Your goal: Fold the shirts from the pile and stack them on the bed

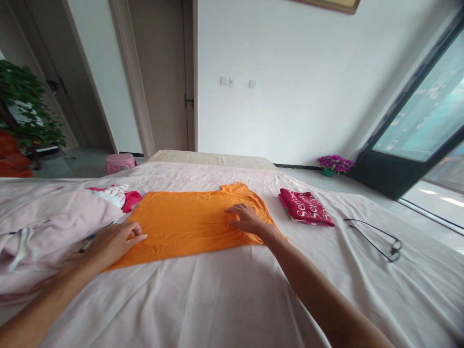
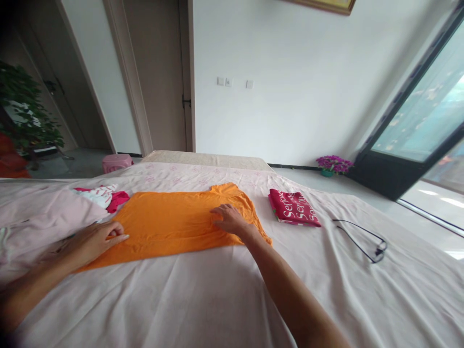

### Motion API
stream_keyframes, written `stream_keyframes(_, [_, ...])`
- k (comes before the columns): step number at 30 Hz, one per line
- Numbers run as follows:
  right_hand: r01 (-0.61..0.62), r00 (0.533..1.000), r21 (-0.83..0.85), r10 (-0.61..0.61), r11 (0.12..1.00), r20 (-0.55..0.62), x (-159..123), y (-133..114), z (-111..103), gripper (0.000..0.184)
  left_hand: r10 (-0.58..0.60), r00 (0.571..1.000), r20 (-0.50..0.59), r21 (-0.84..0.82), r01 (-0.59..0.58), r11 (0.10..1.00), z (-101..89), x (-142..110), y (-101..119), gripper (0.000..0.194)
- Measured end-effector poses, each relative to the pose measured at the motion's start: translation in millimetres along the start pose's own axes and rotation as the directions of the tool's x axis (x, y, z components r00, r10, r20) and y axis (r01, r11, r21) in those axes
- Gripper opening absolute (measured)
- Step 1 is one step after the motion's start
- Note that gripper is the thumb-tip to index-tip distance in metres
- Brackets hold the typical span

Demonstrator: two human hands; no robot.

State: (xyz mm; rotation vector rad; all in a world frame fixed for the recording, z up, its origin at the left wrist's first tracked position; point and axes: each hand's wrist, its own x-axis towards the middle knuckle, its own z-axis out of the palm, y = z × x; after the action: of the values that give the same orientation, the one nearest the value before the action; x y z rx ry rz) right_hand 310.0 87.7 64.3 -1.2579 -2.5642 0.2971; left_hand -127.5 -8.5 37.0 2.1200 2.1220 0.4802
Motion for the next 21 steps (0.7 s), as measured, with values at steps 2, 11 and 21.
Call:
stream_keyframes(2, [0.043, 0.998, 0.051, -0.045, 0.998, 0.039, 4, 1, 1, 0.039, 0.038, 0.999, 0.028, 0.017, -0.038, 0.999, 4.7, 0, -5, 0.036])
stream_keyframes(11, [-0.077, 0.981, 0.033, 0.081, 0.997, -0.174, 2, 7, 22, 0.008, 0.068, 0.992, -0.109, 0.009, -0.068, 0.998, 22.9, -3, -21, 0.030])
stream_keyframes(21, [-0.067, 0.945, -0.027, 0.054, 0.997, -0.322, -7, -4, 25, 0.021, 0.418, 0.852, -0.316, 0.267, -0.343, 0.901, 15.0, -19, 17, 0.022])
